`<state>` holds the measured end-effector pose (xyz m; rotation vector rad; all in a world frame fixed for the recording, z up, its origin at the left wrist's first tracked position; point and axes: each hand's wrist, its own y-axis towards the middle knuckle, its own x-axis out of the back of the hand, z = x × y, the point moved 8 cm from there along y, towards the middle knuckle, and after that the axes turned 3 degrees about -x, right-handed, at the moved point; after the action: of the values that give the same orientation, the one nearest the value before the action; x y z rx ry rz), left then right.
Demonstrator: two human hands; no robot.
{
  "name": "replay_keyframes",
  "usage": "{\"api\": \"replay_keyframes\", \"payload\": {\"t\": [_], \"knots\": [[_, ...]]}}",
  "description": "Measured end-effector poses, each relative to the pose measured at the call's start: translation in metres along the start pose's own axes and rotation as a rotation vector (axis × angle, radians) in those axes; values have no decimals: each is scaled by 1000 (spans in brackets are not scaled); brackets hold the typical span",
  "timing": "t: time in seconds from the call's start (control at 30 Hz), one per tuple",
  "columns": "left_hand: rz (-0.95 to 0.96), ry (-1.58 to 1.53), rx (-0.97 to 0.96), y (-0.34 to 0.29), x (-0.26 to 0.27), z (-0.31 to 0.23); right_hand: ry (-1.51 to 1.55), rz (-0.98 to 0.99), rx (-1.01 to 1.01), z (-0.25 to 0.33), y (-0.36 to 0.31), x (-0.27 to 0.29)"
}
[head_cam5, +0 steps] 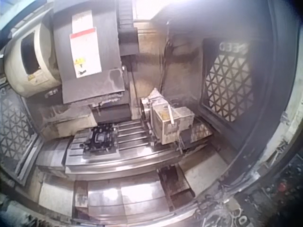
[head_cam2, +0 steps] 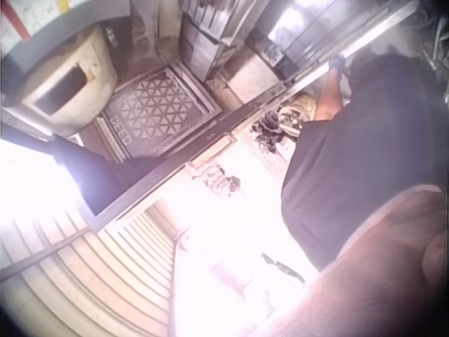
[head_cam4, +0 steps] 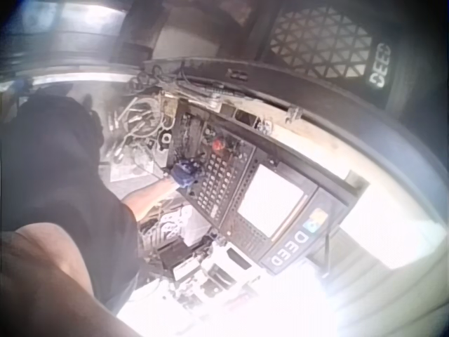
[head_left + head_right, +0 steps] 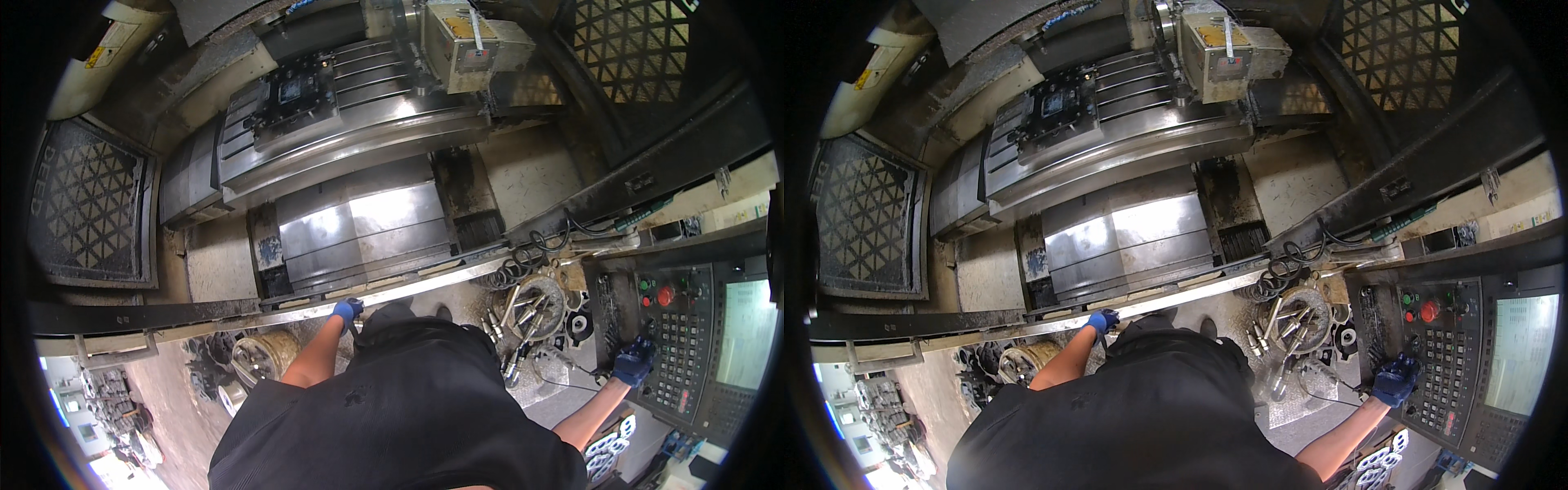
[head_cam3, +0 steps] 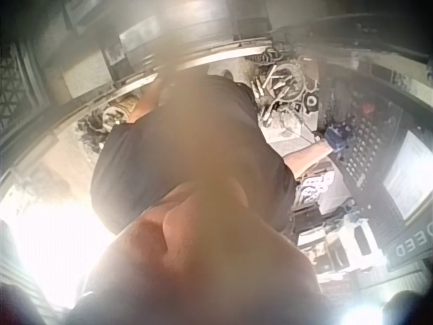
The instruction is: The person operates a machine control panel, then uses a caliper to measure features on a metal plate inside a machine and on another metal part on a low work surface.
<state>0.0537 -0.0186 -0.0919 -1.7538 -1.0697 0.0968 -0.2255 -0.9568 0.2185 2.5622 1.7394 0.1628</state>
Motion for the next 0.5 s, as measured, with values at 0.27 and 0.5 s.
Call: {"api": "replay_keyframes", "payload": {"t": [0.27,0.5], "knots": [[2,51,-85,14,-7,21,530,107,-140,-50,24,72],[19,-275,15,17,-28,6,173,120,-44,-56,12,44]]}}
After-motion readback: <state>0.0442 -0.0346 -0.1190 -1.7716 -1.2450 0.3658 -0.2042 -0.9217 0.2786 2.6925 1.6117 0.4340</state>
